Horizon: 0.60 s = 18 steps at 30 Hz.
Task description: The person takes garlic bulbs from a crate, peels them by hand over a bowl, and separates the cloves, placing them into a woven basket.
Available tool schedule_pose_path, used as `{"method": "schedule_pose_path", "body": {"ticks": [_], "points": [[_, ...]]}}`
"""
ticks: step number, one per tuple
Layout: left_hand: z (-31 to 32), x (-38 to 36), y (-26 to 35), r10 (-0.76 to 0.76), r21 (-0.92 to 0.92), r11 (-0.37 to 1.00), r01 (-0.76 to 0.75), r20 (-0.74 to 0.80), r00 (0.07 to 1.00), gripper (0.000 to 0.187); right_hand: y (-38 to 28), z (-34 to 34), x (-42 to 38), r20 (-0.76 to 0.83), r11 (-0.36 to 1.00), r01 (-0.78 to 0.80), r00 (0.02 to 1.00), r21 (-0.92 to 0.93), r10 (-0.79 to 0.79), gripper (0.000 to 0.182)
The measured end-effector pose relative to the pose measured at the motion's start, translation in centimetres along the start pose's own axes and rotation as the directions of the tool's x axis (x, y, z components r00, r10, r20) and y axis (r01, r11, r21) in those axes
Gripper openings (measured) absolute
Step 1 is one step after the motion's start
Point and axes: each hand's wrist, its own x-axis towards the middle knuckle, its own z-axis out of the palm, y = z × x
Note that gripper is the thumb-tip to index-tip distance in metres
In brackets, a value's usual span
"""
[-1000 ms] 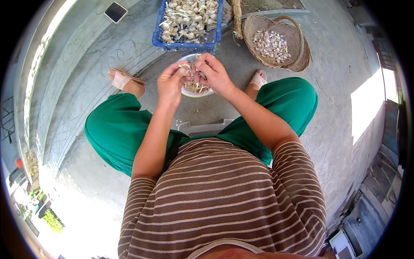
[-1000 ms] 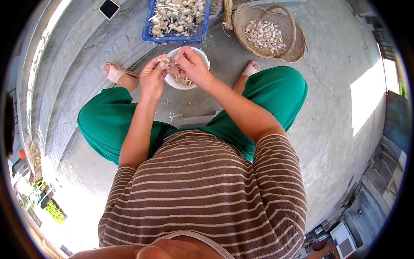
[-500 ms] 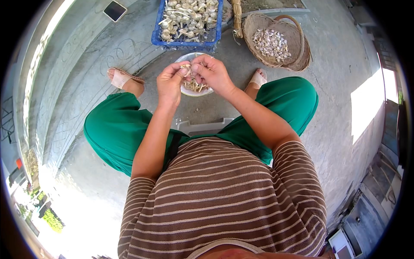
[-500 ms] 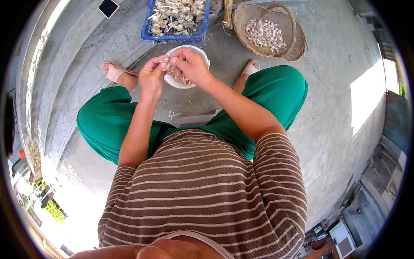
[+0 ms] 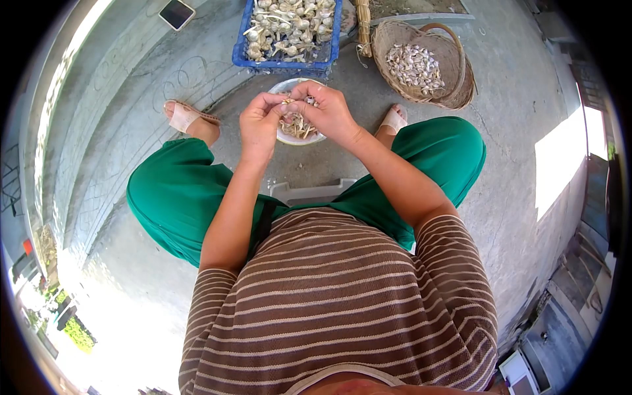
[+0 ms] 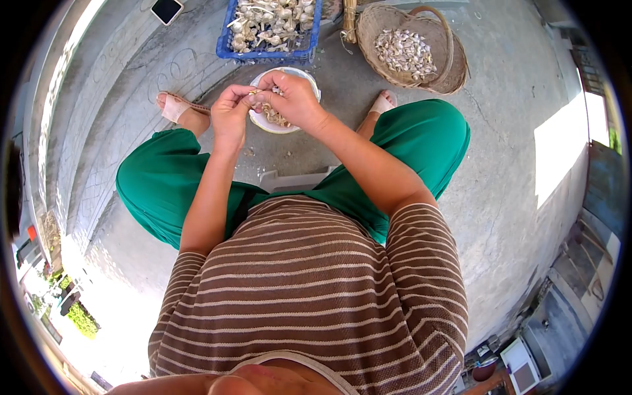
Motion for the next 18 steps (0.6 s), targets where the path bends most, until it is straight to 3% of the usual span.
{"method": "schedule_pose_path", "body": {"ticks": [2, 4, 5, 7, 8, 10, 14, 16, 17, 18], "points": [[0.1, 0.0, 0.0, -0.011, -0.028, 1.0, 0.011, -0.017, 1.0, 0.003, 0.1, 0.2, -0.2, -0.01, 1.0, 0.004, 1.0, -0.014, -0.004, 0.014], [0.1, 0.0, 0.0, -0.023, -0.058, 0.998, 0.021, -0.033, 0.999, 0.003, 0.2, 0.5, -0.5, 0.043, 0.914, -0.287, 0.957, 0.285, 0.287, 0.014], [0.2, 0.1, -0.1, -0.022, -0.109, 0.994, 0.019, -0.02, 1.0, 0.004, 0.3, 0.5, -0.6, 0.043, 0.914, -0.288, 0.957, 0.285, 0.288, 0.014], [0.3, 0.1, 0.2, -0.019, -0.161, 0.987, 0.018, -0.008, 1.0, 0.005, 0.3, 0.5, -0.7, 0.122, 0.777, -0.362, 0.928, 0.514, 0.352, 0.01], [0.4, 0.1, 0.3, -0.038, -0.191, 0.981, 0.038, 0.003, 0.999, 0.007, 0.2, 0.5, -0.7, 0.123, 0.778, -0.363, 0.928, 0.513, 0.352, 0.01], [0.4, 0.1, 0.3, -0.057, -0.222, 0.973, 0.059, 0.015, 0.998, 0.008, -0.1, 0.6, -0.5, 0.127, 0.643, -0.419, 0.884, 0.641, 0.449, 0.012], [0.4, 0.2, 0.2, -0.058, -0.254, 0.965, 0.066, 0.039, 0.998, 0.011, 0.2, 0.6, -0.3, 0.155, 0.599, -0.426, 0.88, 0.678, 0.45, 0.016], [0.3, 0.2, 0.0, -0.063, -0.261, 0.963, 0.069, 0.031, 0.998, 0.011, 1.0, 0.5, -0.5, 0.227, 0.519, -0.405, 0.9, 0.753, 0.372, 0.016], [0.2, 0.2, -0.4, -0.071, -0.241, 0.968, 0.072, 0.013, 0.997, 0.012, 1.3, 0.5, -0.6, 0.228, 0.521, -0.405, 0.9, 0.751, 0.372, 0.016], [0.0, 0.3, -0.8, -0.075, -0.224, 0.972, 0.072, -0.005, 0.997, 0.012, 1.4, 0.4, -0.5, 0.224, 0.434, -0.417, 0.875, 0.798, 0.429, 0.017]]}}
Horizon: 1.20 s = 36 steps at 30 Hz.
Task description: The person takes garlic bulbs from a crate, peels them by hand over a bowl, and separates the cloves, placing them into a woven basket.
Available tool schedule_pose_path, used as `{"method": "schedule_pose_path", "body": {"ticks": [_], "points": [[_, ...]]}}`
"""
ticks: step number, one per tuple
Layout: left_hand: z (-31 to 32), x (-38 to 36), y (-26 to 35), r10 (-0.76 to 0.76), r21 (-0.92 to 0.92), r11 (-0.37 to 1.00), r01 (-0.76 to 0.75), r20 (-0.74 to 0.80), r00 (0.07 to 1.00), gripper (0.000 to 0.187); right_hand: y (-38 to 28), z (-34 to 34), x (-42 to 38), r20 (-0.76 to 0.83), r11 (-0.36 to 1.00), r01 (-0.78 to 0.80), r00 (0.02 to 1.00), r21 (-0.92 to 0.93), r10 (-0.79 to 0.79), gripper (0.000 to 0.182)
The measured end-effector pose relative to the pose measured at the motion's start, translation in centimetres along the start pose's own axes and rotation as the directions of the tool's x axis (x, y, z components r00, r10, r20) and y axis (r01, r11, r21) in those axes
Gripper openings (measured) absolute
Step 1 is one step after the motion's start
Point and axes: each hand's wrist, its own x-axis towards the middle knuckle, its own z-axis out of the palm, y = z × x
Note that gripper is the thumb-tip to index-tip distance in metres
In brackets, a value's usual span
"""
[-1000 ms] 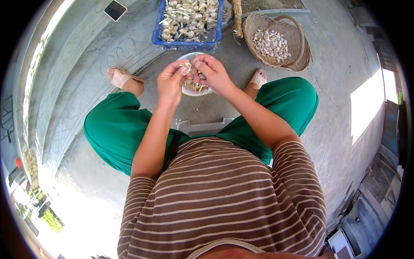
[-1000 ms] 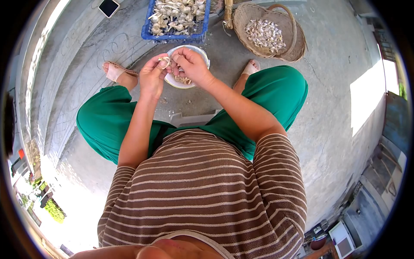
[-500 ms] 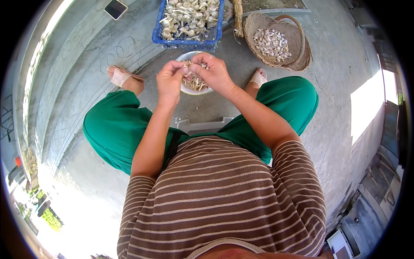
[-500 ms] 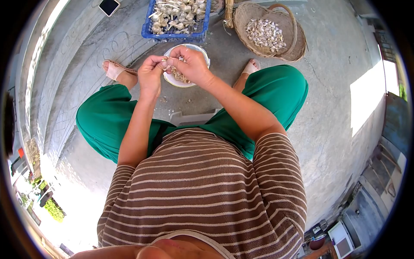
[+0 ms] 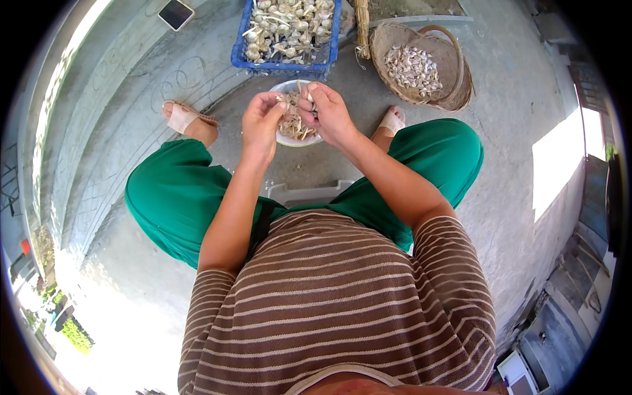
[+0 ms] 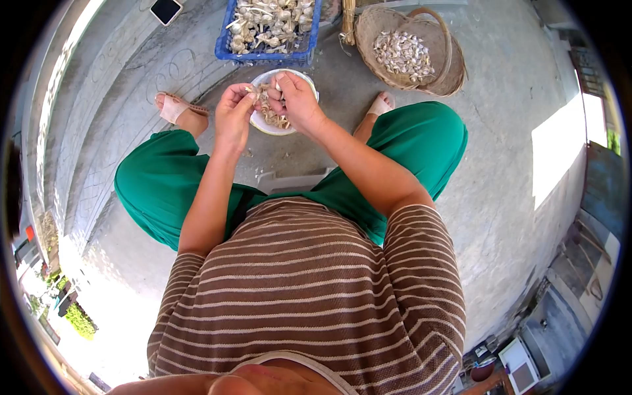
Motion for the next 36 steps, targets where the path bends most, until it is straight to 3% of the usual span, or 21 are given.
{"method": "schedule_pose_path", "body": {"ticks": [2, 4, 5, 6, 7, 9, 11, 14, 16, 17, 19, 20, 22, 23, 25, 28, 29, 31, 33, 35, 36], "points": [[-1.2, 0.5, -1.6, -0.018, 0.118, 0.993, 0.02, -0.021, 1.0, 0.015, 0.1, -1.0, 0.3, -0.055, 0.996, -0.023, 0.998, 0.081, 0.027, 0.019], [-1.7, 1.0, -2.7, -0.041, 0.229, 0.972, 0.048, -0.037, 0.998, 0.019, 0.6, -3.4, 1.3, -0.286, 0.991, 0.044, 0.958, 0.124, -0.007, 0.021], [-1.8, 1.0, -3.1, -0.082, 0.297, 0.95, 0.098, -0.065, 0.995, 0.025, 0.4, -4.8, 1.8, -0.291, 0.992, 0.051, 0.957, 0.112, -0.016, 0.021], [-1.8, 1.0, -3.4, -0.12, 0.362, 0.92, 0.148, -0.098, 0.988, 0.03, -0.2, -6.1, 2.4, -0.456, 0.978, 0.124, 0.89, 0.17, -0.034, 0.022], [-1.9, 1.0, -3.6, -0.121, 0.355, 0.923, 0.146, -0.093, 0.988, 0.03, -0.8, -7.5, 3.0, -0.606, 0.955, 0.205, 0.795, 0.216, -0.034, 0.022], [-2.0, 1.0, -3.9, -0.17, 0.37, 0.906, 0.204, -0.122, 0.978, 0.036, -3.5, -11.2, 3.8, -0.709, 0.889, 0.373, 0.7, 0.266, -0.082, 0.026], [-1.7, 0.8, -3.5, -0.185, 0.336, 0.918, 0.21, -0.106, 0.977, 0.034, -7.4, -13.5, 4.5, -0.767, 0.691, 0.683, 0.568, 0.237, -0.298, 0.034], [-1.3, 0.4, -2.8, -0.241, 0.214, 0.944, 0.252, -0.075, 0.968, 0.032, -9.1, -17.3, 4.1, -0.754, 0.645, 0.722, 0.564, 0.251, -0.337, 0.044], [-0.9, 0.3, -2.6, -0.285, 0.105, 0.951, 0.29, -0.061, 0.957, 0.027, -8.1, -18.0, 4.5, -0.854, 0.709, 0.658, 0.497, 0.255, -0.155, 0.044], [-0.7, 0.3, -2.5, -0.278, 0.096, 0.954, 0.284, -0.063, 0.958, 0.027, -7.2, -18.0, 4.8, -0.849, 0.713, 0.654, 0.503, 0.253, -0.16, 0.044], [-0.4, 0.4, -2.2, -0.279, 0.007, 0.96, 0.281, -0.084, 0.957, 0.024, -4.5, -15.8, 5.8, -0.67, 0.937, 0.35, 0.693, -0.009, -0.266, 0.036], [-0.2, 0.4, -2.0, -0.262, -0.047, 0.965, 0.258, -0.096, 0.96, 0.016, -3.7, -14.5, 6.6, -0.664, 0.94, 0.341, 0.7, -0.011, -0.262, 0.036], [-0.3, 0.8, -2.2, -0.266, -0.08, 0.963, 0.257, -0.12, 0.957, 0.014, -3.0, -10.9, 8.4, -0.416, 0.927, 0.168, 0.857, -0.335, -0.306, 0.023], [-0.3, 1.1, -2.3, -0.273, -0.108, 0.96, 0.26, -0.133, 0.953, 0.013, -2.6, -9.5, 9.6, -0.413, 0.927, 0.166, 0.859, -0.337, -0.304, 0.023], [-0.2, 1.3, -2.3, -0.269, -0.121, 0.96, 0.254, -0.134, 0.954, 0.016, -1.7, -8.1, 12.5, -0.245, 0.756, 0.077, 0.921, -0.65, -0.304, 0.016], [-0.6, 1.9, -2.7, -0.3, -0.101, 0.952, 0.288, -0.138, 0.944, 0.019, 0.1, -8.0, 17.6, -0.07, 0.197, -0.002, 0.938, -0.98, -0.339, 0.016], [-0.7, 2.0, -2.8, -0.298, -0.102, 0.953, 0.286, -0.141, 0.944, 0.019, 0.5, -7.6, 18.8, -0.067, 0.196, 0.0, 0.939, -0.981, -0.337, 0.016], [-0.3, 2.2, -2.5, -0.296, -0.075, 0.955, 0.288, -0.165, 0.941, 0.016, 2.1, -8.5, 21.7, 0.094, -0.119, 0.054, 0.927, -0.991, -0.363, 0.016], [-0.3, 2.3, -2.3, -0.274, -0.07, 0.962, 0.265, -0.168, 0.947, 0.015, 3.1, -8.3, 23.6, 0.006, -0.179, -0.051, 0.953, -0.983, -0.304, 0.018], [-0.4, 2.4, -2.3, -0.297, -0.133, 0.951, 0.279, -0.15, 0.943, 0.015, 3.4, -7.6, 24.3, 0.174, -0.35, 0.063, 0.939, -0.935, -0.295, 0.024], [-0.4, 2.4, -2.0, -0.307, -0.125, 0.949, 0.291, -0.141, 0.941, 0.016, 3.4, -7.3, 24.4, 0.19, -0.454, 0.089, 0.965, -0.886, -0.182, 0.03]]}}
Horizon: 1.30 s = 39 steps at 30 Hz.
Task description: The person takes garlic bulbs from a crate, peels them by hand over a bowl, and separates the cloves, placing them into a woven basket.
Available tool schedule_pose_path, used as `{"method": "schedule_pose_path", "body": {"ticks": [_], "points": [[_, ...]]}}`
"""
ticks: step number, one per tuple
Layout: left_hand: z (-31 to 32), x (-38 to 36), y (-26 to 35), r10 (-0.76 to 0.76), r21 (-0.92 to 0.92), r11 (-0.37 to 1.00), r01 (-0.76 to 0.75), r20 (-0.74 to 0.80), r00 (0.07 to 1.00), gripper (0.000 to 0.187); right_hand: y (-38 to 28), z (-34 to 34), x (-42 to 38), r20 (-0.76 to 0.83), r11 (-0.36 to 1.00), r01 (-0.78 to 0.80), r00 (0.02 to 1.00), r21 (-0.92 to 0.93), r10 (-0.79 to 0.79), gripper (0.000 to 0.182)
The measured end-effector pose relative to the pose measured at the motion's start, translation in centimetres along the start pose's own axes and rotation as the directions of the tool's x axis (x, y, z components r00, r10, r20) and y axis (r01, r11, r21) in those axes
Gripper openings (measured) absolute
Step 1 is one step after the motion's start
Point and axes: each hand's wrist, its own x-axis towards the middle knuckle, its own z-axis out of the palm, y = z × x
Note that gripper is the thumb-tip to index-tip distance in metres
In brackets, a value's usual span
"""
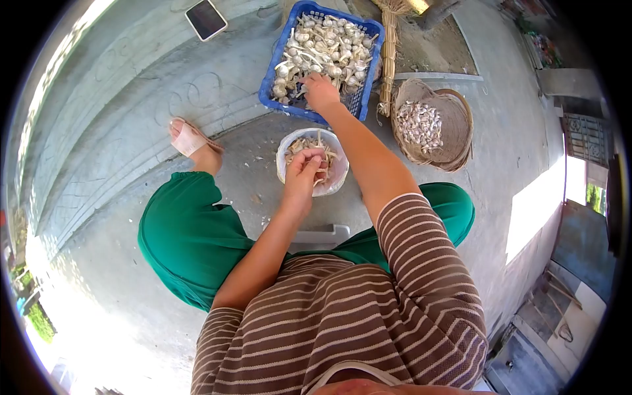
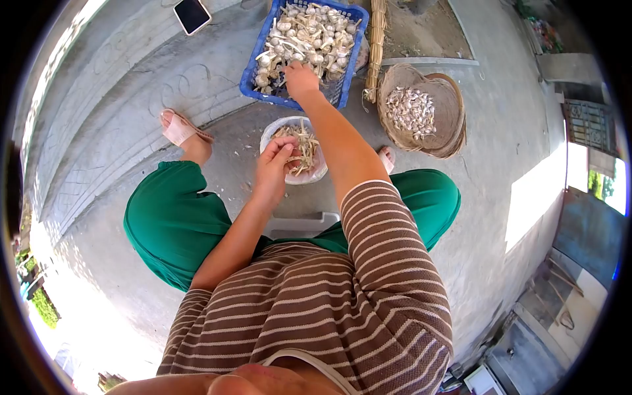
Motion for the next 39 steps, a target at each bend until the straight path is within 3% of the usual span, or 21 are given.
{"method": "schedule_pose_path", "body": {"ticks": [1, 3, 5, 8, 10, 11, 13, 14, 15, 17, 18, 21, 23, 25, 27, 29, 33, 35, 37, 38, 39], "points": [[0.0, 0.1, 0.1, 0.009, 0.0, 1.0, -0.009, 0.001, 1.0, 0.016, -0.3, -0.1, 0.3, -0.006, 1.0, 0.006, 1.0, -0.001, -0.006, 0.03], [-0.1, 0.1, 0.2, -0.012, 0.005, 1.0, 0.011, 0.023, 1.0, 0.016, -0.6, 0.0, 0.8, 0.194, 0.956, 0.043, 0.981, -0.29, 0.014, 0.029], [-0.1, 0.1, 0.4, -0.01, -0.012, 1.0, 0.01, 0.022, 1.0, 0.016, 0.0, 0.4, 1.2, 0.174, 0.944, 0.065, 0.985, -0.324, -0.008, 0.027], [-0.1, -0.1, 0.5, -0.015, -0.019, 1.0, 0.015, 0.012, 1.0, 0.015, 0.1, -0.8, 0.2, 0.109, 0.956, 0.091, 0.992, -0.281, -0.063, 0.025], [-0.1, 0.0, 0.4, 0.013, -0.022, 1.0, -0.013, 0.017, 1.0, 0.015, 0.1, -2.0, -0.5, -0.108, 0.999, 0.02, 0.994, 0.046, -0.015, 0.026], [-0.1, 0.0, 0.3, 0.013, -0.021, 1.0, -0.012, 0.021, 1.0, 0.015, 0.1, -2.4, -0.7, -0.109, 0.999, 0.017, 0.994, 0.044, -0.012, 0.026], [0.1, -0.1, 0.3, 0.074, -0.071, 0.995, -0.073, 0.012, 0.997, 0.015, 0.0, -3.5, -1.2, -0.161, 0.776, 0.059, 0.985, 0.627, 0.055, 0.03], [0.2, -0.1, 0.4, 0.073, -0.066, 0.995, -0.071, 0.018, 0.997, 0.015, 0.0, -4.0, -2.0, 0.024, 0.557, -0.07, 0.996, 0.828, 0.089, 0.024], [0.4, -0.2, 0.5, 0.132, -0.11, 0.985, -0.134, -0.022, 0.991, 0.016, -0.8, -5.5, -3.2, 0.021, 0.555, -0.072, 0.995, 0.829, 0.097, 0.024], [0.8, -0.4, 0.9, 0.181, -0.146, 0.971, -0.189, -0.062, 0.981, 0.017, -2.8, -8.7, -6.2, 0.213, 0.161, -0.22, 0.975, 0.962, 0.059, 0.022], [1.1, -0.6, 1.5, 0.247, -0.156, 0.954, -0.257, -0.082, 0.966, 0.019, -3.8, -10.1, -7.7, 0.3, 0.166, -0.314, 0.948, 0.935, 0.103, 0.02], [1.7, -0.8, 1.9, 0.349, -0.159, 0.919, -0.36, -0.095, 0.932, 0.023, -6.1, -13.0, -12.4, 0.372, 0.124, -0.377, 0.926, 0.918, 0.064, 0.018], [1.7, -1.0, 1.7, 0.352, 0.004, 0.936, -0.353, 0.02, 0.936, 0.024, -6.9, -13.5, -14.9, 0.332, 0.115, -0.337, 0.941, 0.934, 0.061, 0.016], [1.9, -1.4, 0.8, 0.383, 0.036, 0.922, -0.385, 0.052, 0.922, 0.023, -7.5, -14.7, -16.8, 0.223, 0.232, -0.25, 0.965, 0.94, 0.136, 0.014], [1.5, -1.8, 0.2, 0.325, 0.152, 0.925, -0.347, 0.155, 0.933, 0.026, -7.2, -13.9, -17.7, 0.182, 0.265, -0.224, 0.968, 0.938, 0.174, 0.011], [1.5, -2.4, -0.6, 0.294, 0.107, 0.945, -0.308, 0.128, 0.947, 0.026, -7.3, -13.0, -18.7, -0.009, 0.472, -0.07, 0.987, 0.879, 0.163, 0.01], [1.6, -3.2, 0.3, 0.242, -0.073, 0.969, -0.235, 0.126, 0.962, 0.028, -8.6, -13.6, -18.9, 0.041, 0.269, -0.079, 0.989, 0.96, 0.142, 0.01], [1.9, -3.5, 1.1, 0.206, -0.103, 0.976, -0.193, 0.13, 0.97, 0.029, -8.7, -14.1, -18.9, 0.015, 0.322, -0.055, 0.992, 0.945, 0.125, 0.009], [1.9, -3.7, 1.3, 0.055, -0.194, 0.981, -0.022, 0.166, 0.985, 0.027, -8.8, -14.6, -19.3, -0.032, 0.315, -0.008, 0.992, 0.949, 0.123, 0.009], [1.5, -3.4, 1.3, 0.053, -0.193, 0.981, -0.021, 0.164, 0.985, 0.027, -8.6, -14.6, -19.3, -0.112, 0.41, 0.068, 0.99, 0.909, 0.083, 0.009], [1.1, -3.0, 1.3, -0.04, -0.223, 0.97, 0.097, 0.247, 0.968, 0.026, -8.5, -14.6, -19.5, -0.185, 0.499, 0.142, 0.982, 0.855, 0.036, 0.008]]}}
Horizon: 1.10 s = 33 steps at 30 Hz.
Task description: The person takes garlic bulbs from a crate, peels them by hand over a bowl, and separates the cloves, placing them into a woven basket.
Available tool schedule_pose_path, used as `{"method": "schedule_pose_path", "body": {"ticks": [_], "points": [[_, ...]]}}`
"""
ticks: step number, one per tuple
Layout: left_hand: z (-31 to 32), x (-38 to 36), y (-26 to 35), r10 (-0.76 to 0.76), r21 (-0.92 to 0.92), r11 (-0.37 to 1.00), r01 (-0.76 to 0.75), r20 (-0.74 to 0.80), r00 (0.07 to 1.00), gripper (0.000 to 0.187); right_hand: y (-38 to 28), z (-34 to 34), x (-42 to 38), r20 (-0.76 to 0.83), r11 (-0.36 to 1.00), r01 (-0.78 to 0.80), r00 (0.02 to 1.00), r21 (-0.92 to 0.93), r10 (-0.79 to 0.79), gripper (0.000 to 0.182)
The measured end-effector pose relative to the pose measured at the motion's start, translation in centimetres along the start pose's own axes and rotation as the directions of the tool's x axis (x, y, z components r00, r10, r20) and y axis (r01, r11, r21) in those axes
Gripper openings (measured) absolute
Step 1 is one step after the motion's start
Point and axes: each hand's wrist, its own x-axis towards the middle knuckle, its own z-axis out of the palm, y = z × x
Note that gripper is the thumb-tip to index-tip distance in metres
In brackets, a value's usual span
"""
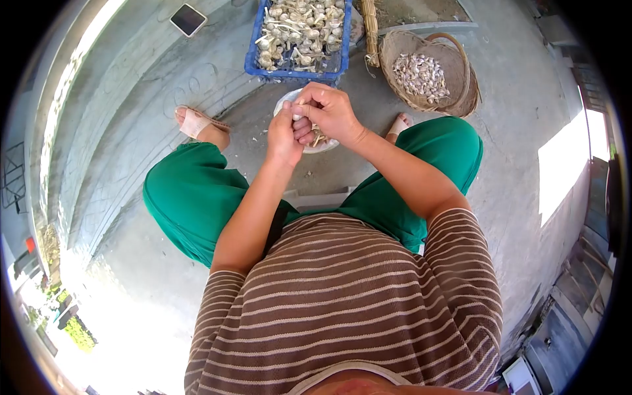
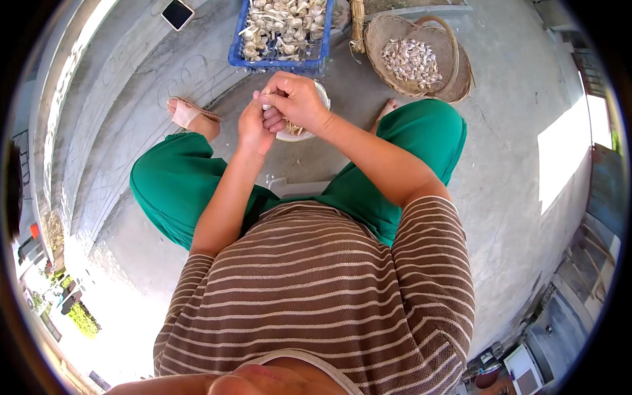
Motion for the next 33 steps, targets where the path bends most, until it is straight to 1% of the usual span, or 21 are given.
{"method": "schedule_pose_path", "body": {"ticks": [1, 2, 3, 4, 6, 7, 8, 9, 10, 11, 12, 13, 15, 20, 22, 23, 25, 27, 29, 31, 33], "points": [[-0.5, 0.2, 0.1, -0.108, -0.053, 0.992, 0.112, 0.066, 0.992, 0.025, 0.0, -0.2, -0.1, -0.001, 1.0, -0.005, 1.0, 0.001, 0.005, 0.008], [-0.9, 0.4, 0.1, -0.112, -0.054, 0.992, 0.116, 0.064, 0.992, 0.025, 0.0, -0.4, -0.2, 0.014, 0.996, 0.081, 0.997, -0.026, -0.081, 0.008], [-1.0, 0.4, 0.3, -0.171, -0.044, 0.983, 0.176, 0.104, 0.98, 0.024, 0.0, -0.5, -0.2, 0.031, 0.985, 0.167, 0.986, -0.051, -0.166, 0.008], [-1.0, 0.3, 0.4, -0.229, -0.032, 0.971, 0.236, 0.142, 0.963, 0.023, 0.4, -0.5, -0.3, 0.03, 0.985, 0.162, 0.986, -0.05, -0.161, 0.008], [-0.9, 0.2, 0.4, -0.259, 0.011, 0.966, 0.26, 0.116, 0.959, 0.024, 0.9, -0.4, -0.3, 0.053, 0.951, 0.3, 0.953, -0.07, -0.297, 0.009], [-0.8, 0.2, 0.5, -0.283, 0.052, 0.959, 0.279, 0.092, 0.955, 0.025, 0.9, -0.3, -0.6, 0.053, 0.952, 0.299, 0.954, -0.069, -0.296, 0.009], [-0.5, 0.1, 0.3, -0.284, 0.052, 0.959, 0.28, 0.092, 0.954, 0.025, 0.8, -0.2, -0.9, 0.038, 0.991, 0.114, 0.993, -0.064, -0.111, 0.009], [0.0, -0.2, 0.1, -0.192, 0.124, 0.973, 0.192, -0.012, 0.981, 0.026, 0.7, -0.2, -1.2, 0.023, 0.995, -0.077, 0.997, -0.057, 0.079, 0.009], [0.3, -0.3, -0.2, -0.089, 0.203, 0.973, 0.11, -0.109, 0.99, 0.026, 1.5, 0.0, -1.4, 0.022, 0.995, -0.08, 0.996, -0.058, 0.081, 0.009], [0.3, -0.3, -0.5, -0.09, 0.201, 0.973, 0.111, -0.108, 0.99, 0.026, 2.9, 0.3, -1.4, 0.005, 0.991, -0.13, 0.991, 0.0, 0.13, 0.009], [0.0, -0.2, -0.9, -0.034, 0.204, 0.977, 0.06, -0.128, 0.991, 0.026, 3.6, 0.4, -1.3, -0.009, 0.982, -0.178, 0.984, 0.058, 0.179, 0.01], [-0.2, -0.1, -1.2, 0.022, 0.207, 0.978, 0.01, -0.15, 0.988, 0.027, 4.1, 0.4, -1.4, -0.006, 0.982, -0.179, 0.984, 0.057, 0.179, 0.01], [-0.7, 0.1, -1.4, 0.033, 0.231, 0.973, 0.003, -0.155, 0.987, 0.026, 4.5, 0.3, -1.4, 0.097, 0.858, -0.369, 0.928, 0.358, 0.359, 0.012], [-1.4, 0.4, -1.4, 0.104, 0.333, 0.942, -0.045, -0.162, 0.981, 0.024, 4.3, 0.0, -0.8, 0.138, 0.853, -0.359, 0.933, 0.379, 0.332, 0.014], [-1.5, 0.4, -0.7, 0.046, 0.242, 0.969, -0.039, -0.023, 0.999, 0.024, 4.5, -0.3, -0.5, 0.156, 0.856, -0.36, 0.933, 0.371, 0.325, 0.014], [-1.8, 0.5, -0.4, 0.043, 0.238, 0.971, -0.037, -0.022, 0.999, 0.024, 4.6, -0.5, -0.4, 0.162, 0.879, -0.335, 0.941, 0.34, 0.297, 0.014], [-2.0, 0.7, 0.1, -0.008, 0.215, 0.977, -0.002, 0.044, 0.999, 0.028, 4.1, -0.9, -0.1, 0.169, 0.899, -0.311, 0.948, 0.307, 0.27, 0.014], [-1.8, 0.7, 0.5, -0.029, 0.195, 0.98, 0.026, 0.015, 0.999, 0.028, 3.7, -1.3, 0.1, 0.177, 0.96, -0.231, 0.963, 0.157, 0.203, 0.014], [-1.6, 0.7, 0.4, -0.051, 0.175, 0.983, 0.053, -0.013, 0.999, 0.029, 3.8, -1.5, 0.3, 0.188, 0.962, -0.238, 0.959, 0.135, 0.211, 0.014], [-1.7, 0.8, 0.0, 0.047, 0.461, 0.886, -0.043, 0.004, 0.999, 0.029, 3.7, -1.6, 0.4, 0.2, 0.963, -0.245, 0.955, 0.115, 0.219, 0.014], [-1.8, 0.8, -0.2, 0.07, 0.477, 0.876, -0.072, 0.021, 0.997, 0.03, 3.5, -1.7, 0.3, 0.178, 0.979, -0.204, 0.963, 0.002, 0.201, 0.013]]}}
